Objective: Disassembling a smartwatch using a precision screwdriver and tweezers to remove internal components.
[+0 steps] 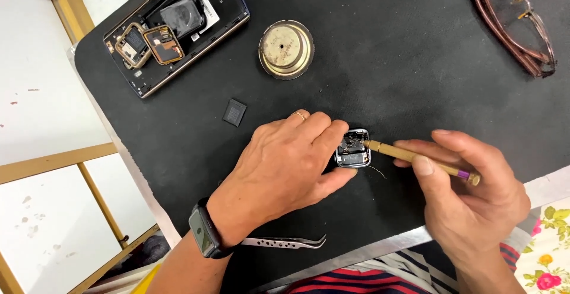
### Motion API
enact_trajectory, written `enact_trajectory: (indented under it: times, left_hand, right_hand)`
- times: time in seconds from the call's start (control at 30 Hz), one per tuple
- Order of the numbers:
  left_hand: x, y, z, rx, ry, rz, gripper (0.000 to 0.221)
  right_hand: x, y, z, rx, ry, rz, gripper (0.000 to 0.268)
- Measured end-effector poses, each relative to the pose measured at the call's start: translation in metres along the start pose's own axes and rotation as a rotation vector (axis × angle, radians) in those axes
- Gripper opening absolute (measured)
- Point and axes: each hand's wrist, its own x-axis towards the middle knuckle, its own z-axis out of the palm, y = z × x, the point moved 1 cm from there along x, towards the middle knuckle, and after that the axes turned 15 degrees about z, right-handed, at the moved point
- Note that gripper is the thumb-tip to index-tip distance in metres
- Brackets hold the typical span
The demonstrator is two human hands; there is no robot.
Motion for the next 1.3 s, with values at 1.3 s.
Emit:
enact_trajectory:
  times: [1.3]
  left_hand:
    - [-0.107, 0.071, -0.022, -0.077, -0.360, -0.148, 0.033]
  right_hand:
    - [-0.004, 0.005, 0.001, -0.002, 0.033, -0.080, 0.031]
